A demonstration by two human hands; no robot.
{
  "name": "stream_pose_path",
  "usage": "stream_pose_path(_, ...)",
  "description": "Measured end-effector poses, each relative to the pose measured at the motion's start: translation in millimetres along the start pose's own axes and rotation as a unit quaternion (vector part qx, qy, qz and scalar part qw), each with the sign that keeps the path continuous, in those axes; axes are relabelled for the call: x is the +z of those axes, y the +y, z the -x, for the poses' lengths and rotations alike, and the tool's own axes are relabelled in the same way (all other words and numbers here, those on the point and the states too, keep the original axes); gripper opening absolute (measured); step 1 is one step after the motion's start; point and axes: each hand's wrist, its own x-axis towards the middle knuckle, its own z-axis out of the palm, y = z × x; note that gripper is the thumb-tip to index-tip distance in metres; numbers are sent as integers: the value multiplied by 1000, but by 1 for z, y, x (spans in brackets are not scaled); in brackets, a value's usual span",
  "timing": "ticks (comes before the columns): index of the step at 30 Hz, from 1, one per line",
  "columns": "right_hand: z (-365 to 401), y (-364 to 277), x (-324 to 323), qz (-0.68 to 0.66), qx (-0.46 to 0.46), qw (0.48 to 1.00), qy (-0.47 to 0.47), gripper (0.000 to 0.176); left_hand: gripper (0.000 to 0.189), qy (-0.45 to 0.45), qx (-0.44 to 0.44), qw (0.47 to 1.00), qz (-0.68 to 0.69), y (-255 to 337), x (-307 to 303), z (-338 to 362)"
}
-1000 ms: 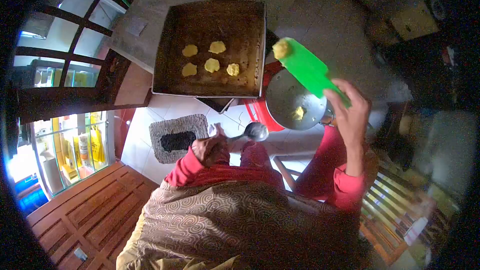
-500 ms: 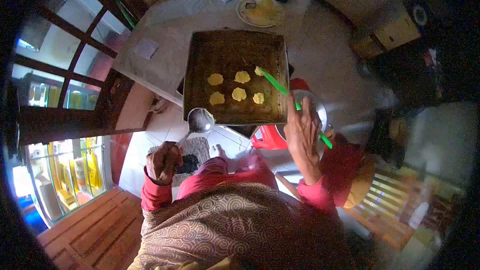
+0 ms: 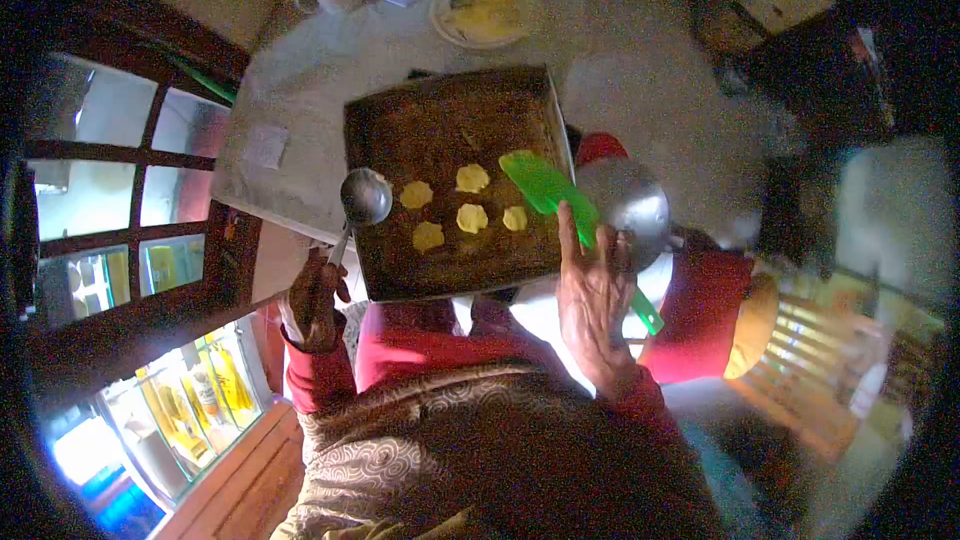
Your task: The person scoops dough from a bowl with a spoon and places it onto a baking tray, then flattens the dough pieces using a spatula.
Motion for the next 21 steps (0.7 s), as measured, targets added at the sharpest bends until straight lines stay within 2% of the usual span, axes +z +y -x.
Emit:
stream_pose_path(1,1,-1,-3,-10,11,1000,-17,60,18,-32,-27,996,-85,19,1,-10)
stream_pose_path(3,4,-4,3,-5,37,998,-41,59,16,-49,74,987,-136,8,8,-26)
stream_pose_path(5,7,-14,6,2,67,997,-36,59,13,-73,103,979,-163,7,12,-43)
stream_pose_path(6,6,-18,1,-8,65,998,-19,61,11,-95,154,972,-151,-1,16,-55)
stream_pose_path(9,14,-15,22,6,63,997,53,67,17,-107,229,928,-272,-6,33,-74)
stream_pose_path(10,13,-15,27,58,49,993,86,62,20,-117,260,919,-273,-9,39,-84)
stream_pose_path(12,14,-18,28,73,51,991,98,60,24,-144,319,896,-274,-13,54,-97)
stream_pose_path(15,17,-19,35,79,53,988,125,62,29,-213,318,864,-327,-19,79,-108)
stream_pose_path(18,21,-23,39,58,66,988,128,65,40,-279,248,891,-257,-25,97,-109)
stream_pose_path(21,20,-29,42,64,77,985,141,64,51,-260,270,868,-325,-10,93,-99)
